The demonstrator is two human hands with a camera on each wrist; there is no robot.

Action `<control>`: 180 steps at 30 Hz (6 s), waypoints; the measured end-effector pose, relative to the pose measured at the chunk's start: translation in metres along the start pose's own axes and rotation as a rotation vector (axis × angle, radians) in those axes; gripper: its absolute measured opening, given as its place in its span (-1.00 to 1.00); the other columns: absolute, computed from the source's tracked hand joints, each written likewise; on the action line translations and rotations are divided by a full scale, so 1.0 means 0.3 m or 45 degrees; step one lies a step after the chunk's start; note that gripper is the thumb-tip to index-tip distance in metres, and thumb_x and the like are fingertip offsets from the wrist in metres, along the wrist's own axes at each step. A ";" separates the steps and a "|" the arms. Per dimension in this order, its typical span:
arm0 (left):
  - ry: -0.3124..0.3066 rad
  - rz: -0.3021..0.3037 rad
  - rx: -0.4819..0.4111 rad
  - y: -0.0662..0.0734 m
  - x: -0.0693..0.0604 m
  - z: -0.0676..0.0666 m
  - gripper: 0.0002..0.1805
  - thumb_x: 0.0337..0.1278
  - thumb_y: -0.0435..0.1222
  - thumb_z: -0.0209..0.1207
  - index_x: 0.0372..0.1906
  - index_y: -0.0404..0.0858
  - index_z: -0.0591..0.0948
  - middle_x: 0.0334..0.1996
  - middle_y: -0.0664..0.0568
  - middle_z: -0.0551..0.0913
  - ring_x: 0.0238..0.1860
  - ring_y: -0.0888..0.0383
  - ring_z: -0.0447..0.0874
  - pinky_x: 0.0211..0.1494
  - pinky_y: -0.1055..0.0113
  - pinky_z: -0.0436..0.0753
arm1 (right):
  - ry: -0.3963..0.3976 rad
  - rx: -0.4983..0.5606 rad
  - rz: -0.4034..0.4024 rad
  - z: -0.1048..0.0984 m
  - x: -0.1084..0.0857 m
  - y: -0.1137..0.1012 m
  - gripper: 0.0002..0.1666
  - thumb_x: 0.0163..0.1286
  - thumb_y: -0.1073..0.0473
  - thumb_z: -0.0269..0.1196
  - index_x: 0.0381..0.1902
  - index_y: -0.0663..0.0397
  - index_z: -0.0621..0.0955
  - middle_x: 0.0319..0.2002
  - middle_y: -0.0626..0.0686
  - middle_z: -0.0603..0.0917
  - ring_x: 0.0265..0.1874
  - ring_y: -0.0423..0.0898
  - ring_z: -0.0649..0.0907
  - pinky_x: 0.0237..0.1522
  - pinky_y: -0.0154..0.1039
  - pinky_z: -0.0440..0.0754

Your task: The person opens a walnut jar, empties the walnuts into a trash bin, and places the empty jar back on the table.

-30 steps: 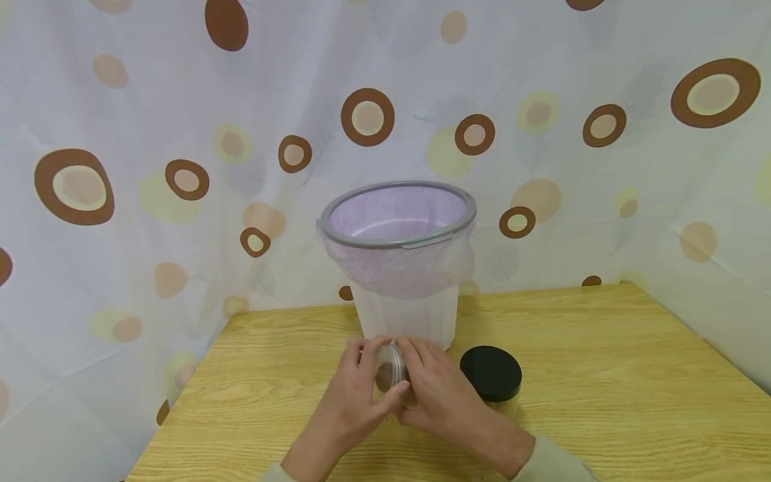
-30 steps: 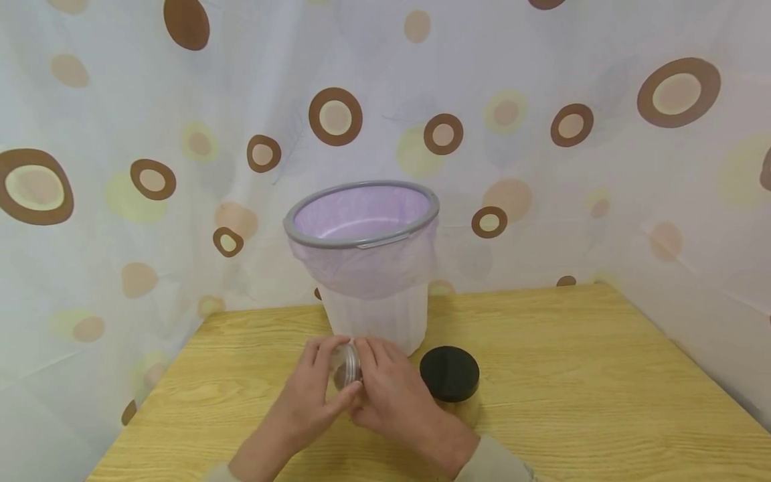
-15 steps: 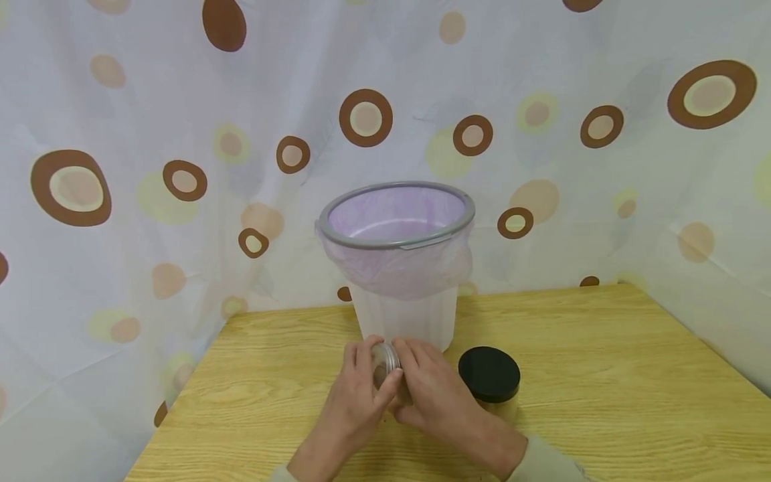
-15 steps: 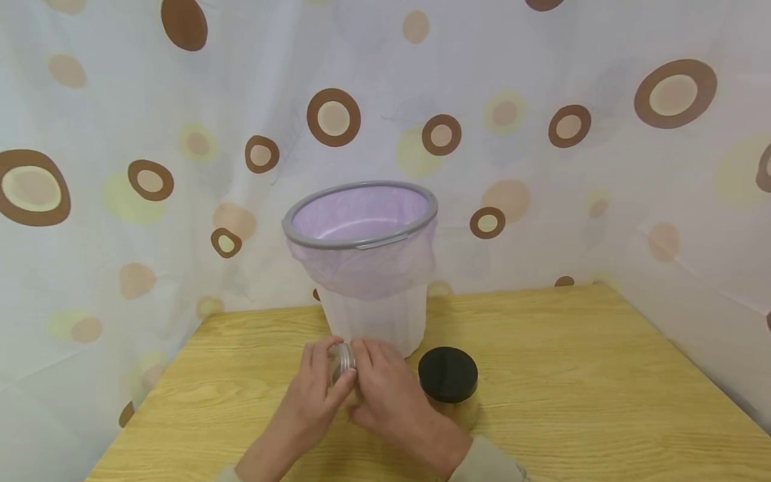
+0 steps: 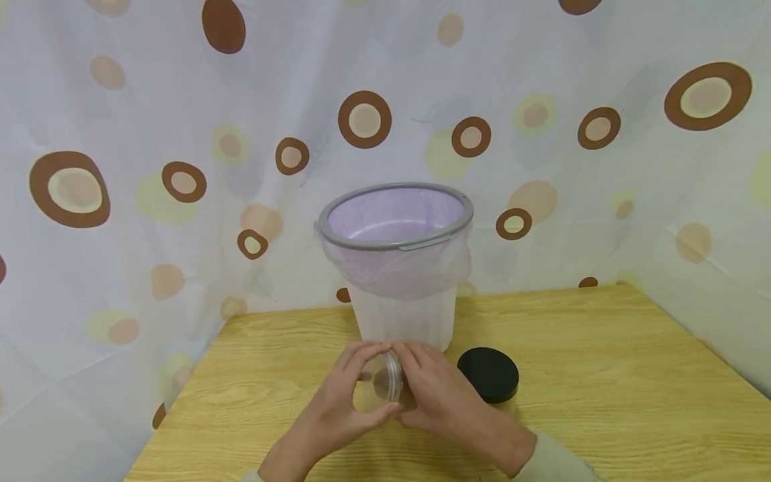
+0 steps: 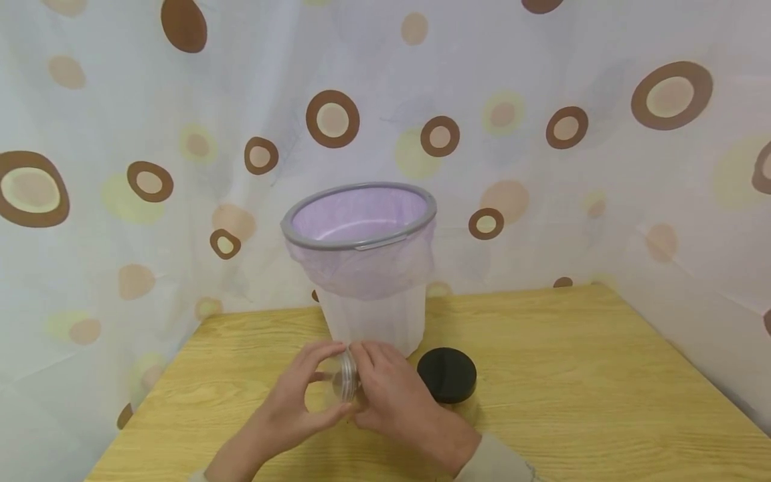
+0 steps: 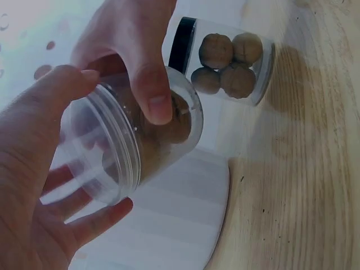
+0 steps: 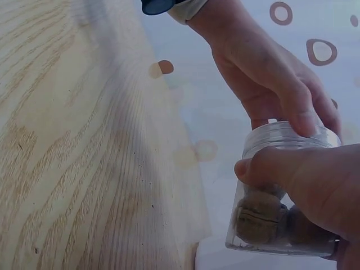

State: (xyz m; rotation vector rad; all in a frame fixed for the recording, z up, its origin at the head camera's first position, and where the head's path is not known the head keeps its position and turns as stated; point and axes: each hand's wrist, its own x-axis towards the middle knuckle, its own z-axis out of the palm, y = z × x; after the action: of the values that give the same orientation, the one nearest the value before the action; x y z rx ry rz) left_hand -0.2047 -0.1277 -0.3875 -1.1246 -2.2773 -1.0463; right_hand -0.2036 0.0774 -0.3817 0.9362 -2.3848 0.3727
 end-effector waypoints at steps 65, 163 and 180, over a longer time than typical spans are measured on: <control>-0.087 0.076 0.261 0.002 0.004 -0.004 0.02 -0.07 -0.05 0.49 0.49 -0.12 0.21 0.44 -0.09 0.19 0.38 -0.06 0.26 0.20 0.07 0.59 | -0.011 -0.053 0.017 -0.015 -0.001 0.017 0.10 -0.26 -0.06 0.66 0.24 0.23 0.46 0.12 0.10 0.59 0.13 0.04 0.59 0.19 -0.09 0.60; 0.054 -0.521 0.206 -0.040 -0.068 -0.098 -0.17 -0.10 -0.05 0.50 0.37 0.06 0.43 0.14 0.14 0.48 0.06 0.16 0.49 -0.14 0.32 0.65 | -0.002 -0.040 0.003 -0.055 0.028 0.043 0.13 -0.24 -0.04 0.65 0.27 0.27 0.43 0.16 0.14 0.57 0.17 0.06 0.58 0.24 -0.06 0.56; -0.241 -0.650 0.415 -0.125 -0.127 -0.092 -0.21 -0.11 -0.08 0.48 0.33 -0.13 0.50 0.20 -0.06 0.52 0.14 -0.08 0.44 0.13 -0.01 0.55 | 0.042 -0.034 -0.012 -0.108 0.060 0.073 0.10 -0.26 0.05 0.65 0.26 0.29 0.42 0.14 0.16 0.57 0.15 0.08 0.57 0.23 -0.07 0.57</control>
State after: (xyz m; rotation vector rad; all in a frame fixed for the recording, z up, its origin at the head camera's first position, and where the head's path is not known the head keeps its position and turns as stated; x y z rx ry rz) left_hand -0.2113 -0.1830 -0.4101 -0.5401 -2.8431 -0.7067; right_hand -0.2173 0.0977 -0.3462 0.9220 -2.3493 0.3491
